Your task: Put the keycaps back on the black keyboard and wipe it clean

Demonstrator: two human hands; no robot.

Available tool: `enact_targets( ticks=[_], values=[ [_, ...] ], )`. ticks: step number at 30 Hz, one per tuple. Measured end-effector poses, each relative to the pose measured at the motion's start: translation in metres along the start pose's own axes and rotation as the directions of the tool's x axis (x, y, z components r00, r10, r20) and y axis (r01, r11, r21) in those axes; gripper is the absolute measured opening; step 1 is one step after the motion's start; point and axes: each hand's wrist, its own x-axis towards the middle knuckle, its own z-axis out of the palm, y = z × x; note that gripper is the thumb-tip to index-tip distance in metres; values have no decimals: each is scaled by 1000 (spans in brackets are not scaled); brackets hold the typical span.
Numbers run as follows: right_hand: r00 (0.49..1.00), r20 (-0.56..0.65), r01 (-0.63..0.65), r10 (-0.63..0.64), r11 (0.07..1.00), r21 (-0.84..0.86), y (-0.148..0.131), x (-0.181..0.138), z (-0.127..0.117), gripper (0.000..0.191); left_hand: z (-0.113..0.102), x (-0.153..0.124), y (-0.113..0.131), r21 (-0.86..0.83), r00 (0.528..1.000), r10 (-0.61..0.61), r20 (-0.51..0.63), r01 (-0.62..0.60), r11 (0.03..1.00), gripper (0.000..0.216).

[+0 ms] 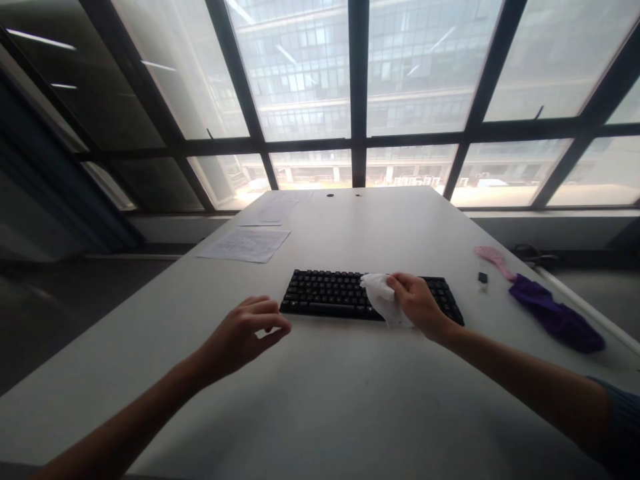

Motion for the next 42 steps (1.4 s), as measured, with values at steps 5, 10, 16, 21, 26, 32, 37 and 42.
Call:
enact_targets(
  ticks=[5, 10, 16, 21, 26, 32, 37, 42],
  values=[
    [999, 40, 12, -10, 999, -51, 5, 9, 11, 40, -27, -20, -15, 66, 987, -109, 120, 102, 993, 12],
    [996, 92, 27, -22, 998, -55, 1, 18, 25, 40, -30, -30, -13, 110, 978, -165, 130, 152, 982, 13],
    [989, 136, 58, -51, 997, -48, 2, 28, 36, 40, -37, -42, -20, 180, 939, -268, 213, 232, 956, 11],
    [984, 175, 45, -39, 998, -33, 4, 29, 40, 41, -40, -52, -39, 271, 895, -345, 283, 270, 924, 13],
    [979, 205, 23, -14, 999, -44, 4, 26, 38, 39, -41, -67, -60, 330, 863, -411, 293, 313, 891, 23],
    [982, 189, 22, -8, 997, -77, 6, 27, 32, 37, -52, -75, -73, 427, 825, -514, 236, 387, 817, 54],
    [985, 174, 44, -22, 991, -126, 5, 25, 26, 39, -62, -68, -72, 445, 825, -557, 96, 465, 765, 48],
    [988, 156, 44, -16, 983, -179, 5, 25, 20, 40, -64, -61, -57, 439, 812, -581, -62, 544, 715, 43]
  ],
)
